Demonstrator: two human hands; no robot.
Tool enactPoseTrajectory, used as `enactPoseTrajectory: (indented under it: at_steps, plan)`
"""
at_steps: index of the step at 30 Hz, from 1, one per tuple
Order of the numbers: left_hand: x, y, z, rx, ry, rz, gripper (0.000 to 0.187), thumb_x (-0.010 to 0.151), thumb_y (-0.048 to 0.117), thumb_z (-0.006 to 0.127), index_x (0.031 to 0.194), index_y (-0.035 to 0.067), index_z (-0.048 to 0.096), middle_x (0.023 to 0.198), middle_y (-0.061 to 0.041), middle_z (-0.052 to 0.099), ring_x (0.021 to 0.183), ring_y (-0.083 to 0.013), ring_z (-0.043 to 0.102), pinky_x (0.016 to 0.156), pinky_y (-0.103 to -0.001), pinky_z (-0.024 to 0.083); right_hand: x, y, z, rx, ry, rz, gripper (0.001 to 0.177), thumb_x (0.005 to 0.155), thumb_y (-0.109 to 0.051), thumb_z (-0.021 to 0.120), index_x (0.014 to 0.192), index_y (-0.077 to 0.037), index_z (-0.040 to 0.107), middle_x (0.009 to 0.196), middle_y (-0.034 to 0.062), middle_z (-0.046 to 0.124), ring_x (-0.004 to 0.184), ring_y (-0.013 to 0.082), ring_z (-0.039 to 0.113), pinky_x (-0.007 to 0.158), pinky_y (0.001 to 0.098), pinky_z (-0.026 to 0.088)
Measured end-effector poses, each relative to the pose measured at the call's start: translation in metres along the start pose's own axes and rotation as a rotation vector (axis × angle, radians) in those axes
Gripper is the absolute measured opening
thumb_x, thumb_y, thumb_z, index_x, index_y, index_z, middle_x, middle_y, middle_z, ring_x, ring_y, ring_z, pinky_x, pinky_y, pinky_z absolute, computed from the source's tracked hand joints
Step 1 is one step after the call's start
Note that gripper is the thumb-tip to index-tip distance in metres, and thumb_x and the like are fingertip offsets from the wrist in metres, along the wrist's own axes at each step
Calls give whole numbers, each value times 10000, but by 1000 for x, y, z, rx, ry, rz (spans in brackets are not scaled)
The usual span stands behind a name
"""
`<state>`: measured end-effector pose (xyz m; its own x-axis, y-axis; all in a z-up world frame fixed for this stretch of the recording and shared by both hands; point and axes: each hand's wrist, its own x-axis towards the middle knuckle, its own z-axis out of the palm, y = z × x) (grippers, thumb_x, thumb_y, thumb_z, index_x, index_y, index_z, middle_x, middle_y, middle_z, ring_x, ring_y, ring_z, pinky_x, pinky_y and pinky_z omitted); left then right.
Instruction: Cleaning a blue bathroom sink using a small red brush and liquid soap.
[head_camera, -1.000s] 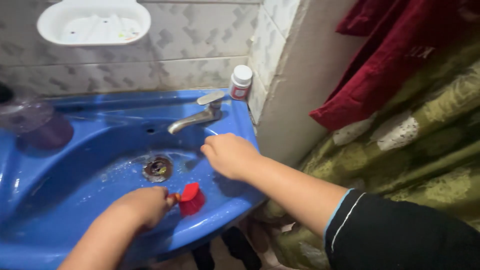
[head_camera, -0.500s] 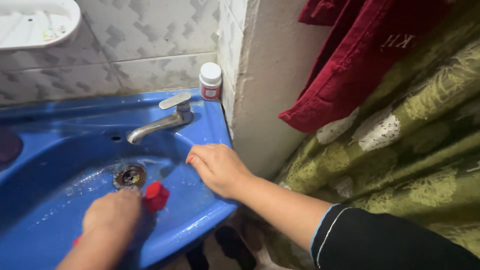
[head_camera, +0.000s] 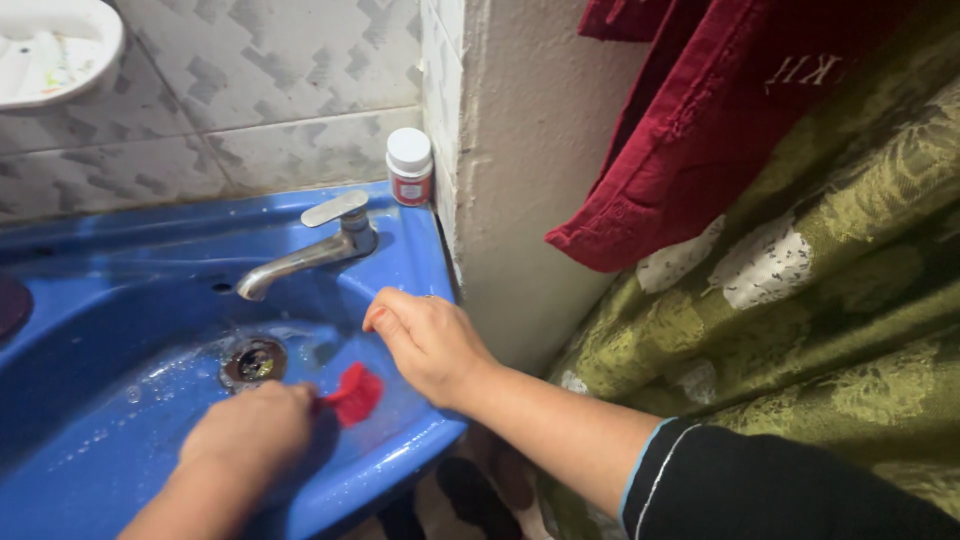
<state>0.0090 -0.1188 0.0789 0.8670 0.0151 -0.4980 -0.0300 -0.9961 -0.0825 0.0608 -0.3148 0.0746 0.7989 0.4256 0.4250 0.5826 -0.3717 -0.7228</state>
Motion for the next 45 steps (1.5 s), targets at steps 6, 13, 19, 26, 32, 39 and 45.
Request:
enactPoseTrajectory:
  at_steps: [6, 13, 19, 26, 32, 39, 45]
  plan:
    - [35, -12, 21, -45, 52, -116, 336, 1007, 272, 451, 1140, 146, 732, 1174, -153, 741, 1118, -336, 740, 971, -461, 601, -3, 0, 1, -14, -5, 17, 278, 1047, -259, 480, 954, -79, 670, 804, 150, 704, 825, 365, 714, 712, 457, 535]
    - [3, 23, -22, -80, 37, -38, 381, 1019, 348, 420, 1169, 166, 718, 1148, -171, 746, 1095, -355, 742, 975, -481, 594, -4, 2, 0, 34, 18, 40, 305, 1065, -281, 465, 953, -76, 660, 845, 149, 716, 849, 361, 723, 719, 441, 548]
    - [17, 18, -17, -80, 12, -113, 428, 1014, 406, 408, 1193, 192, 732, 1188, -162, 748, 1117, -360, 738, 1000, -484, 589, -7, 9, 2, 71, 67, 4, 291, 1083, -264, 460, 986, -58, 642, 873, 167, 704, 863, 369, 711, 737, 438, 542]
    - [3, 31, -30, -125, 91, -239, 421, 933, 423, 524, 1239, 228, 738, 1230, -167, 741, 1152, -379, 725, 1041, -474, 568, -8, 16, 4, -30, 335, -14, 242, 1088, -238, 459, 1083, -53, 615, 1017, 128, 663, 1001, 321, 627, 926, 415, 482]
    - [-12, 45, -30, -205, 6, -241, 450, 885, 484, 606, 1289, 324, 726, 1203, -140, 753, 1139, -347, 714, 1029, -454, 545, -11, 39, 13, -32, 503, 78, 256, 1104, -245, 450, 1224, -52, 567, 1134, 129, 610, 1073, 290, 570, 987, 416, 445]
    - [-7, 48, -40, -359, 119, -505, 464, 935, 542, 567, 1378, 428, 642, 1225, -108, 738, 1157, -385, 687, 982, -507, 544, -9, 46, 16, 177, 509, 243, 344, 1101, -293, 423, 1343, -56, 479, 1190, 127, 563, 1115, 257, 565, 1010, 399, 460]
    - [-3, 48, -33, -429, 137, -525, 430, 970, 527, 521, 1346, 383, 670, 1195, -121, 757, 1142, -395, 693, 973, -510, 547, -8, 46, 16, 85, 493, 199, 357, 1105, -296, 430, 1348, -41, 485, 1234, 153, 531, 1149, 274, 555, 1052, 408, 437]
